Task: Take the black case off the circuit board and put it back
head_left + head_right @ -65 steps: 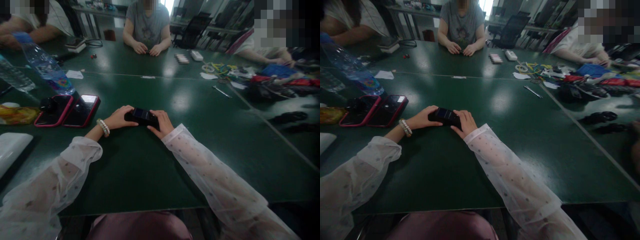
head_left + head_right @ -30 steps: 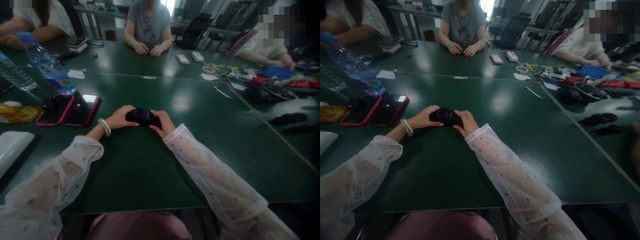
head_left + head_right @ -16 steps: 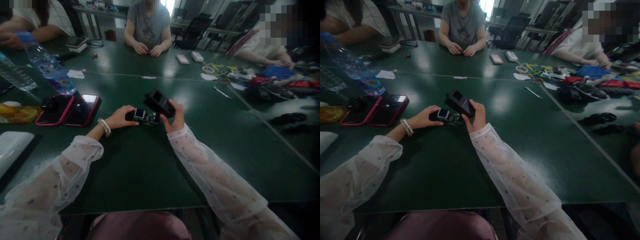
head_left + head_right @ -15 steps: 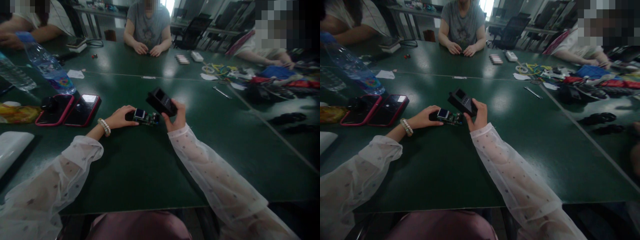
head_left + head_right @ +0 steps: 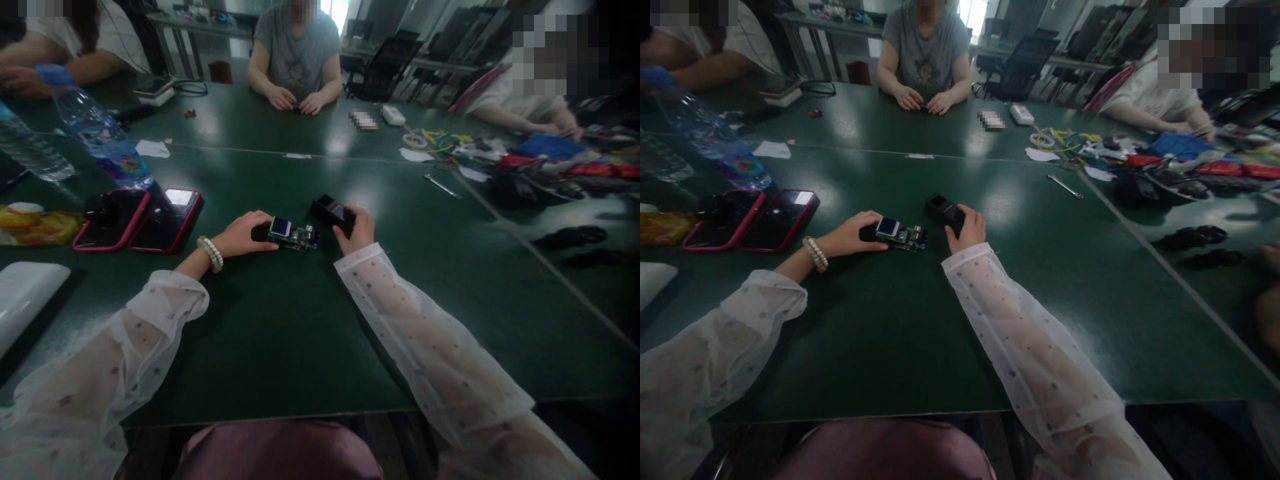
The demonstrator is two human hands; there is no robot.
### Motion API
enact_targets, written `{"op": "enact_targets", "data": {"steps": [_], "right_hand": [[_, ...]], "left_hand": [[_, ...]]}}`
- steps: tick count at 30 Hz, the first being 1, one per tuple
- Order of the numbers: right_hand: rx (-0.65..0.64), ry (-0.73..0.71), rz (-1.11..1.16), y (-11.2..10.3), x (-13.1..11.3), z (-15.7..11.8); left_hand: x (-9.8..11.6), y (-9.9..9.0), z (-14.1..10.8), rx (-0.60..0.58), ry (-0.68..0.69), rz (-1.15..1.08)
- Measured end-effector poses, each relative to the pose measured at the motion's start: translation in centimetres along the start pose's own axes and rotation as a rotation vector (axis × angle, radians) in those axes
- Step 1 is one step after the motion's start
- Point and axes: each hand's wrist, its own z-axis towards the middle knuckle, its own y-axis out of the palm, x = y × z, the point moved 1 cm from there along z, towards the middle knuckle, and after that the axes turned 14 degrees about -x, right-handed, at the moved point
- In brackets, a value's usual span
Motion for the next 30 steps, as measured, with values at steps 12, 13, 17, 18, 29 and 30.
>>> {"op": "enact_targets", "data": {"steps": [12, 13, 17, 18, 29, 30], "right_hand": [[0.025, -0.039, -0.019, 0.0, -0.1, 0.0], [0.032, -0.048, -0.023, 0.0, -0.1, 0.0], [0.115, -0.045, 0.007, 0.0, -0.6, 0.0], [0.138, -0.050, 0.029, -0.2, -1.0, -0.1], [-0.036, -0.413, 0.117, -2.0, -8.9, -2.8], [-0.053, -0.433, 0.115, -1.9, -9.0, -2.8]], "left_hand": [[0.1, -0.1, -0.1, -0.005, -0.012, -0.004], [0.1, -0.1, -0.1, -0.005, -0.009, -0.005], [0.0, -0.1, 0.0, -0.004, -0.004, -0.005], [0.0, -0.1, 0.0, -0.005, -0.004, -0.004], [0.0, 0.1, 0.1, 0.029, 0.041, 0.009], [0.0, 0.1, 0.1, 0.033, 0.046, 0.003]]}}
